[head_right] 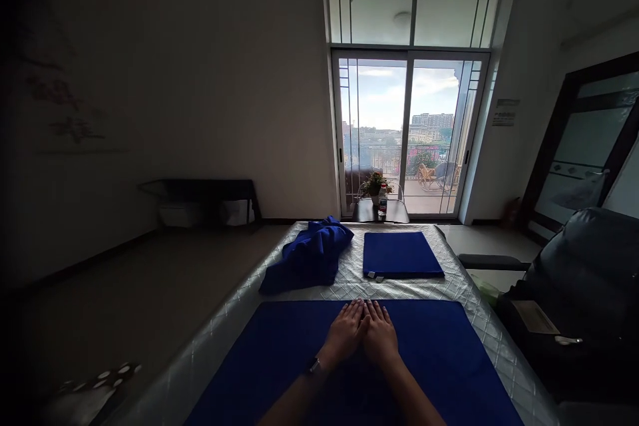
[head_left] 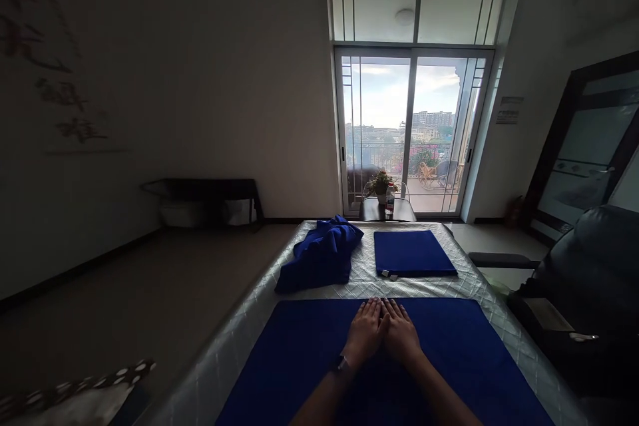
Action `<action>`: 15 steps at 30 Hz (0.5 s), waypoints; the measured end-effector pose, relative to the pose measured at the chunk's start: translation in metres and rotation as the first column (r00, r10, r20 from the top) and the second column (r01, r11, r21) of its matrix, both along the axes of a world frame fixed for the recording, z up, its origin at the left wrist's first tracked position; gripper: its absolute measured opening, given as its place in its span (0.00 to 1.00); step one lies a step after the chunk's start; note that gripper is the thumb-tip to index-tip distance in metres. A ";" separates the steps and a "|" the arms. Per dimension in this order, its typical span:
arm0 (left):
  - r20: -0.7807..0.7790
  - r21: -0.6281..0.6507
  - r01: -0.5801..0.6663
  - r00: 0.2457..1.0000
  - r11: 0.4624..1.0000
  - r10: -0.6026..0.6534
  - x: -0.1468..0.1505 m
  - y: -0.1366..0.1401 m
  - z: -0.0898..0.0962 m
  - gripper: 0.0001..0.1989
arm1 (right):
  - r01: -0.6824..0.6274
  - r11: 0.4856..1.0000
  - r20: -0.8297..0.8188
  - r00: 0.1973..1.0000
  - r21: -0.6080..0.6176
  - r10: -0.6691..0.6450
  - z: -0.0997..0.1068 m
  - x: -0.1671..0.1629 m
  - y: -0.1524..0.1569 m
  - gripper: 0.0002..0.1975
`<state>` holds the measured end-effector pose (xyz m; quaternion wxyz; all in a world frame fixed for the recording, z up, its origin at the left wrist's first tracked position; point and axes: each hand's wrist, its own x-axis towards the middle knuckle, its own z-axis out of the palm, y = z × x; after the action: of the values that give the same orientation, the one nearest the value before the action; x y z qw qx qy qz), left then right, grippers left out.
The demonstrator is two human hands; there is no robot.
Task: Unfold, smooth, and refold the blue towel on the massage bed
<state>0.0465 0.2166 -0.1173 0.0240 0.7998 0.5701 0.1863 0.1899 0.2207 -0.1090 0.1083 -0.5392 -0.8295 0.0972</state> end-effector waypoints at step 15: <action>-0.191 -0.006 -0.292 0.939 0.956 0.285 -0.217 -0.014 -0.022 0.28 | 0.374 0.921 0.071 0.921 0.107 -0.382 -0.014 0.147 0.034 0.33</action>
<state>-0.1707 0.2024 -0.1389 -0.0438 0.7210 0.6841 0.1015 0.3367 0.2551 -0.1234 0.1119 -0.6874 -0.7175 0.0118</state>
